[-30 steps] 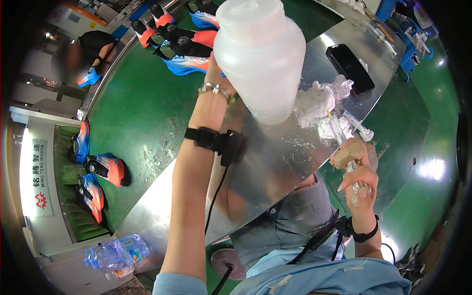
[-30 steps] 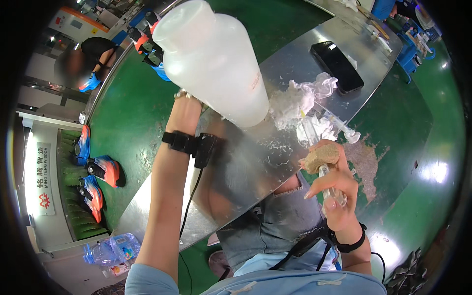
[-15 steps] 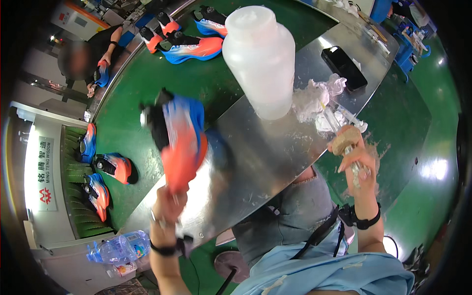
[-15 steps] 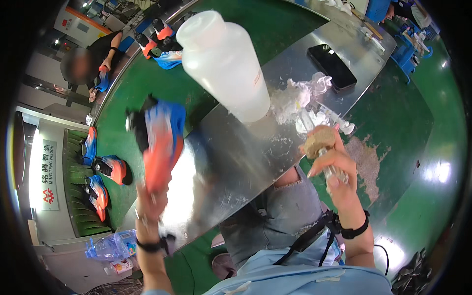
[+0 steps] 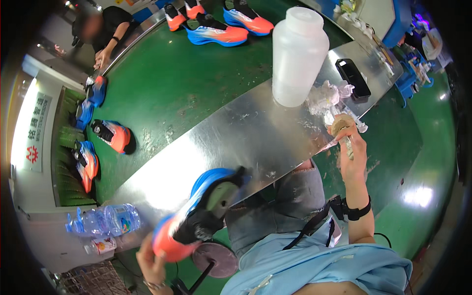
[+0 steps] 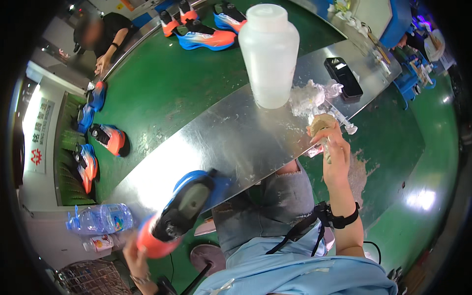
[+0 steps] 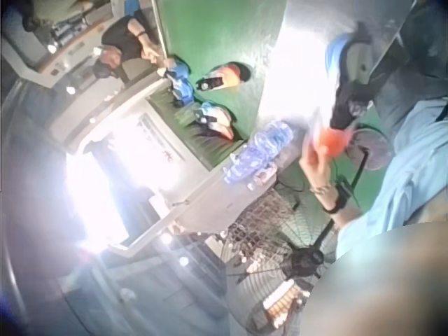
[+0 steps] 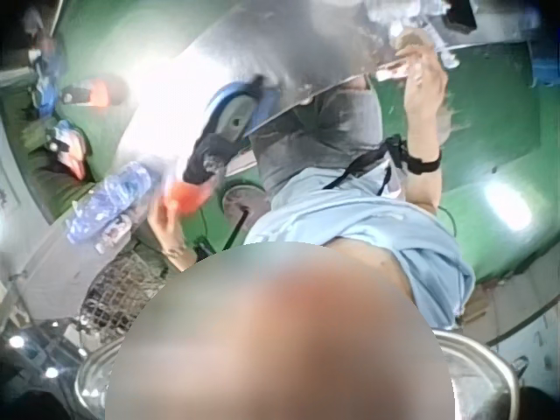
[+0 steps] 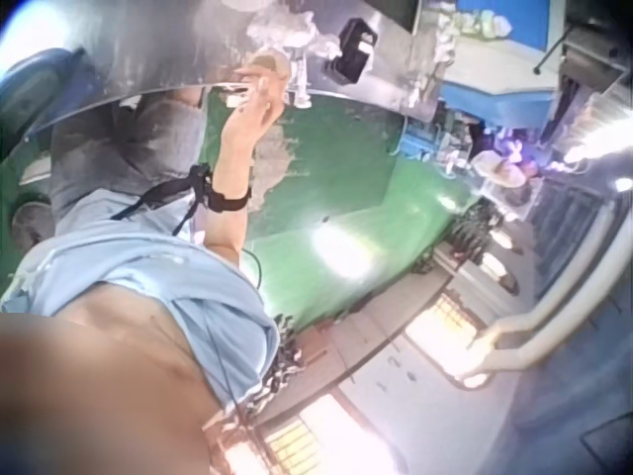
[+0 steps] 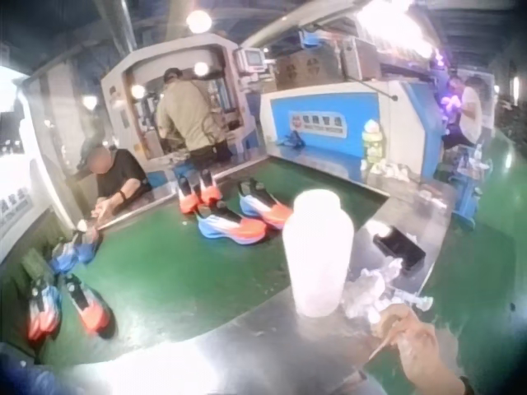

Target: Applying glue to the edges of athletic shoes using a syringe and a glue dispenser bottle.

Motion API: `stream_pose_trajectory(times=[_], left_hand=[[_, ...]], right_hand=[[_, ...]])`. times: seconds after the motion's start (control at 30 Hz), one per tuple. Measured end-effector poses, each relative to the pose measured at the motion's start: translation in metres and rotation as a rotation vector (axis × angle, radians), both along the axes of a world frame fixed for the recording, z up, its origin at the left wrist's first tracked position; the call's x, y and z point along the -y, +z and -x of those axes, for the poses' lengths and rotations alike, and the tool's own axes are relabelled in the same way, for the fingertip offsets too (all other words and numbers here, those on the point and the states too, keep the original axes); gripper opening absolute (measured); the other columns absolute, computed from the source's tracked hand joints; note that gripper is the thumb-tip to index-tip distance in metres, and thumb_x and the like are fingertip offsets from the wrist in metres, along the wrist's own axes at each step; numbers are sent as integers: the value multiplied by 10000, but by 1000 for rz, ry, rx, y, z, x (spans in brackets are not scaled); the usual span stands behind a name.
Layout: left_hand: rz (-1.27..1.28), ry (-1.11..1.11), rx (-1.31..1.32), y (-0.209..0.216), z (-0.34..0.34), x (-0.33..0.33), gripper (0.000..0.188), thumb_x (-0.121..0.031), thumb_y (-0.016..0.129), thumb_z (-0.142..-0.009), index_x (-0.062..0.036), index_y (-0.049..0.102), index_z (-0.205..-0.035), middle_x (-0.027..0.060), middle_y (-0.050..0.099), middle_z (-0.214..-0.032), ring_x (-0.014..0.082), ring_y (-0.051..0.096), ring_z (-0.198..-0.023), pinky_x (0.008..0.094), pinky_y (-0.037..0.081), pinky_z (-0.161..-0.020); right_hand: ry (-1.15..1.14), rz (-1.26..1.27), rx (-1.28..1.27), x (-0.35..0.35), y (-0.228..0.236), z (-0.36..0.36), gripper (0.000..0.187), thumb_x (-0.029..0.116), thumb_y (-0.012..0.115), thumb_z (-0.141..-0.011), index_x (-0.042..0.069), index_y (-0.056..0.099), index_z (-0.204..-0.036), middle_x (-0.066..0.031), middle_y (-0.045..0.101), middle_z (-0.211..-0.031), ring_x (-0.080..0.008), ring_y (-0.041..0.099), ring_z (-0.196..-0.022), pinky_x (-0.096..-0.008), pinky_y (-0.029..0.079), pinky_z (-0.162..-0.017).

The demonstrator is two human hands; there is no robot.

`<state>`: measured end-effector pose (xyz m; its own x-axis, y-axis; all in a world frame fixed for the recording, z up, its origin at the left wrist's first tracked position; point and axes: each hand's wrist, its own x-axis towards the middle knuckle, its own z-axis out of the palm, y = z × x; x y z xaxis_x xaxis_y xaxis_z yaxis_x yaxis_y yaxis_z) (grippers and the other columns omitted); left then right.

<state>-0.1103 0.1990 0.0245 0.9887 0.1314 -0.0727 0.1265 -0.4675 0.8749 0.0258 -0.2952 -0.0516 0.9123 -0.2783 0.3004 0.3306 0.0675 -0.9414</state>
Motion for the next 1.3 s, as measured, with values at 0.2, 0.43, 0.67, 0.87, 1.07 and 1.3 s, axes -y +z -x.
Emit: stream_pose_trajectory(times=[0.2,0.43,0.67,0.87,1.07,1.3], left_hand=[[63,199,668,-3,-109,58,495,-287,650,-829,88,529,-1130,121,629,-980,164,586,-880,291,469,-812],[64,-386,978,29,-187,148,476,-255,740,-711,58,579,-1031,169,655,-964,219,622,-832,308,492,-767],[96,-616,1108,39,-208,172,492,-237,784,-658,56,589,-1003,157,667,-874,230,646,-750,300,520,-678],[-16,-627,1031,41,-207,172,680,-520,650,-774,94,521,-1034,214,633,-883,270,635,-794,353,523,-708],[-41,-682,1067,43,-213,174,719,-570,660,-751,83,521,-1019,211,636,-883,261,636,-788,343,531,-714],[75,-675,985,37,-223,173,767,-615,647,-745,79,508,-1039,204,611,-886,268,638,-784,346,539,-711]], right_hand=[[-24,-97,-93,-19,34,3,354,267,377,-944,-23,526,-805,-147,528,-1022,-277,538,-965,-460,326,-1041],[290,-308,267,-56,103,33,316,366,602,-837,72,612,-720,-135,416,-1079,-287,543,-860,-371,454,-753],[1068,-459,325,-62,131,10,432,429,608,-857,130,658,-549,-108,411,-1047,-315,570,-815,-359,492,-626],[996,-551,362,-72,123,7,449,421,553,-879,86,664,-601,-180,436,-1027,-346,564,-786,-389,510,-680],[942,-626,407,-81,119,2,479,413,498,-901,41,670,-653,-251,462,-1007,-377,558,-757,-419,529,-735],[845,-368,301,-75,117,-2,458,422,562,-871,181,610,-485,-76,493,-953,-267,590,-674,-319,488,-563]])
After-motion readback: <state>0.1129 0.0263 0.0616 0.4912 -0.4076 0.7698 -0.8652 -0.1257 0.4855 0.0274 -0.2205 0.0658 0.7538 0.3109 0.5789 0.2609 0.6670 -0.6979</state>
